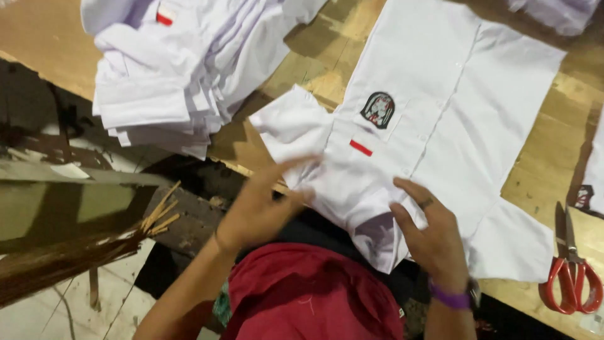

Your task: Buttoning the top of a white shirt and then folding it neatly on a wooden worktable.

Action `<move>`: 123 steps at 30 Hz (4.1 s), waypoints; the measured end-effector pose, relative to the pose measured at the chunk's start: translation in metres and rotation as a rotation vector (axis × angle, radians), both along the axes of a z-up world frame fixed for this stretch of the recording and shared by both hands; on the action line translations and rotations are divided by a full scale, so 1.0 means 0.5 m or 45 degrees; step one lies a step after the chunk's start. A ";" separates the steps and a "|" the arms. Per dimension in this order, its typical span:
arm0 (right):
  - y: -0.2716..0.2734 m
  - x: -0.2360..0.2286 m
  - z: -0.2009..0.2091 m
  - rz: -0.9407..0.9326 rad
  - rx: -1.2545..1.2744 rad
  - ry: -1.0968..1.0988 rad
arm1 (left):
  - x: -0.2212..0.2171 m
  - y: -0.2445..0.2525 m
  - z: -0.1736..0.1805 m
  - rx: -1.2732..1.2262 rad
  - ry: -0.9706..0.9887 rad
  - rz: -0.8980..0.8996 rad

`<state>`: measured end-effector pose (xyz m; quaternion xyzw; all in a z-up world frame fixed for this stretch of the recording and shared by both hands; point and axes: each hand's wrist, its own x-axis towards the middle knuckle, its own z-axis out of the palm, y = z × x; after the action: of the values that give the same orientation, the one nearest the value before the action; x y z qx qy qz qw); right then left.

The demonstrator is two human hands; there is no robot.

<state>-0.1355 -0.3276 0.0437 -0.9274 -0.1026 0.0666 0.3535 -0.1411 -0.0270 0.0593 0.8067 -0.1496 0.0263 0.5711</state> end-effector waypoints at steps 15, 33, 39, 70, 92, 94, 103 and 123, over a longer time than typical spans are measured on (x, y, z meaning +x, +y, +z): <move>-0.117 -0.359 -0.242 0.178 -0.745 1.278 | -0.244 -0.003 -0.152 0.849 0.564 -0.441; 0.039 -0.172 -0.025 -1.040 0.314 0.824 | -0.106 -0.239 -0.150 0.728 0.633 0.065; 0.035 -0.188 -0.062 -1.215 0.482 0.532 | -0.130 -0.238 -0.184 0.656 0.450 0.111; -0.005 -0.213 -0.131 -1.189 0.853 0.375 | -0.111 -0.220 -0.185 0.707 0.189 0.160; -0.011 -0.233 -0.101 -1.173 0.421 0.336 | -0.140 -0.209 -0.162 0.634 0.030 0.162; -0.016 -0.247 -0.113 -0.921 -0.090 0.173 | -0.145 -0.212 -0.149 0.794 -0.008 0.170; -0.007 -0.222 -0.111 -0.414 -0.209 -0.534 | -0.093 -0.237 -0.107 0.790 -0.496 0.047; -0.020 -0.223 -0.073 -0.524 -0.140 -0.491 | -0.034 -0.309 -0.092 0.700 -0.921 -0.067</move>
<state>-0.2472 -0.3375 0.0073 -0.9421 0.0263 -0.1786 0.2827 -0.1582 -0.1813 0.0135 0.8634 -0.3612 0.2512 0.2471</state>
